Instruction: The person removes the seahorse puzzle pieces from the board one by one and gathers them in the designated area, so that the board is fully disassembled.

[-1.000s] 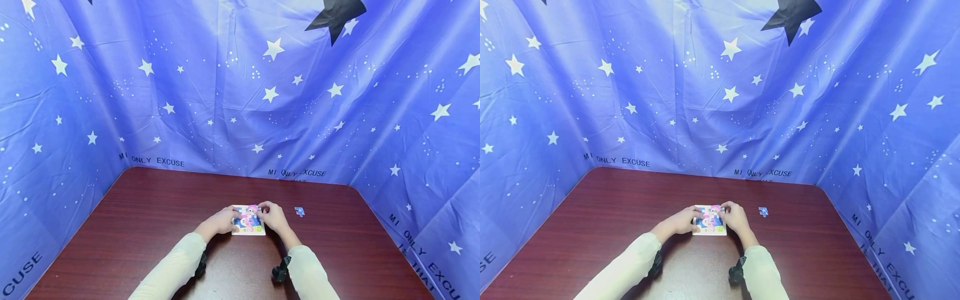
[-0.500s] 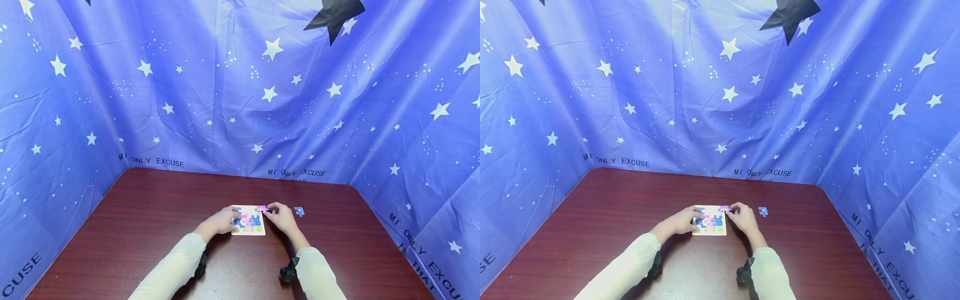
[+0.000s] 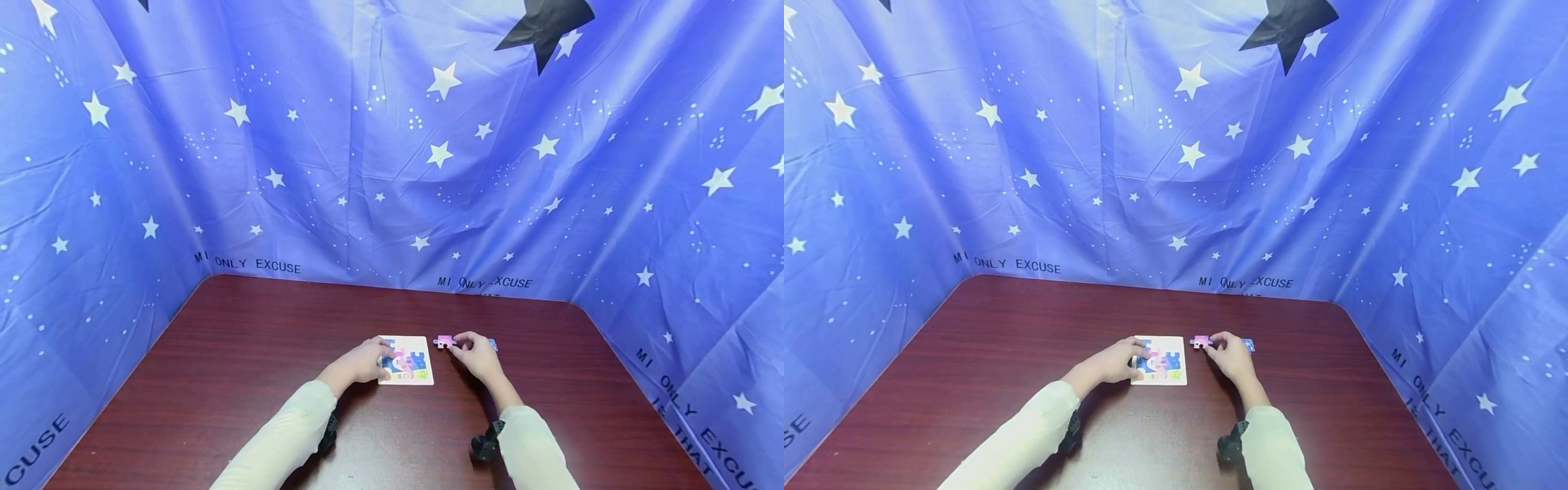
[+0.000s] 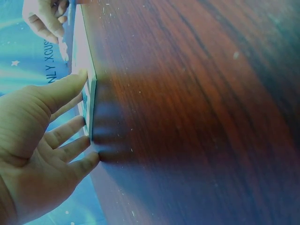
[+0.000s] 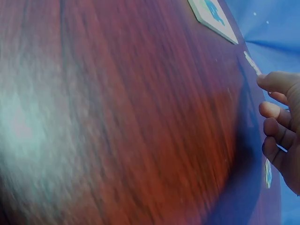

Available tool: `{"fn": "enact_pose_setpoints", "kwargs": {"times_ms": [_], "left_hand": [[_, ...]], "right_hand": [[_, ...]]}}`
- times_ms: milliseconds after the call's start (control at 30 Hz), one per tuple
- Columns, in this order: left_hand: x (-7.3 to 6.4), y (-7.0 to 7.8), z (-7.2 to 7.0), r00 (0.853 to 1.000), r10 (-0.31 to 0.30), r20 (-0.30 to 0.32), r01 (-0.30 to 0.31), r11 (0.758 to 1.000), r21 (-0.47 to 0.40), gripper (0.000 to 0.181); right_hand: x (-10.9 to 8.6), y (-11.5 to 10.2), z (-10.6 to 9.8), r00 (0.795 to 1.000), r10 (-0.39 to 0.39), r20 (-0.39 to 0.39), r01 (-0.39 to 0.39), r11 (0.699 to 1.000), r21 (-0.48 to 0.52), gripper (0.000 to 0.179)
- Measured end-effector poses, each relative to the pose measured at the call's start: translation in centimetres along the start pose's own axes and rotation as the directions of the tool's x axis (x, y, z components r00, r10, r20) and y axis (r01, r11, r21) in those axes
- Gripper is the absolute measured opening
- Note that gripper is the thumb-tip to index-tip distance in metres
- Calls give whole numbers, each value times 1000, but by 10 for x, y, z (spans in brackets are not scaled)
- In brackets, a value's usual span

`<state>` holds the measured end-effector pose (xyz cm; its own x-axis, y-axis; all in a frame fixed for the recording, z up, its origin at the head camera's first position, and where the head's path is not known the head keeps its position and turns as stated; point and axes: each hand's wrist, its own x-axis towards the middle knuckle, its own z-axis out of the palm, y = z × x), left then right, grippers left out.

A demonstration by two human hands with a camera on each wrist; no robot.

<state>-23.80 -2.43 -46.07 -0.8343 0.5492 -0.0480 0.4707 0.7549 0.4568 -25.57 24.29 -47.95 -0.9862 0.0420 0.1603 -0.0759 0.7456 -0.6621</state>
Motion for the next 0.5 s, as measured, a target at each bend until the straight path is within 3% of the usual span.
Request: {"fn": "enact_pose_setpoints", "kwargs": {"times_ms": [500], "left_hand": [[0,-1,0,1000,-9,3,9,1000,4,43]], "right_hand": [[-3,23,-20,998,33,-57,-35,998,-45,24]]}}
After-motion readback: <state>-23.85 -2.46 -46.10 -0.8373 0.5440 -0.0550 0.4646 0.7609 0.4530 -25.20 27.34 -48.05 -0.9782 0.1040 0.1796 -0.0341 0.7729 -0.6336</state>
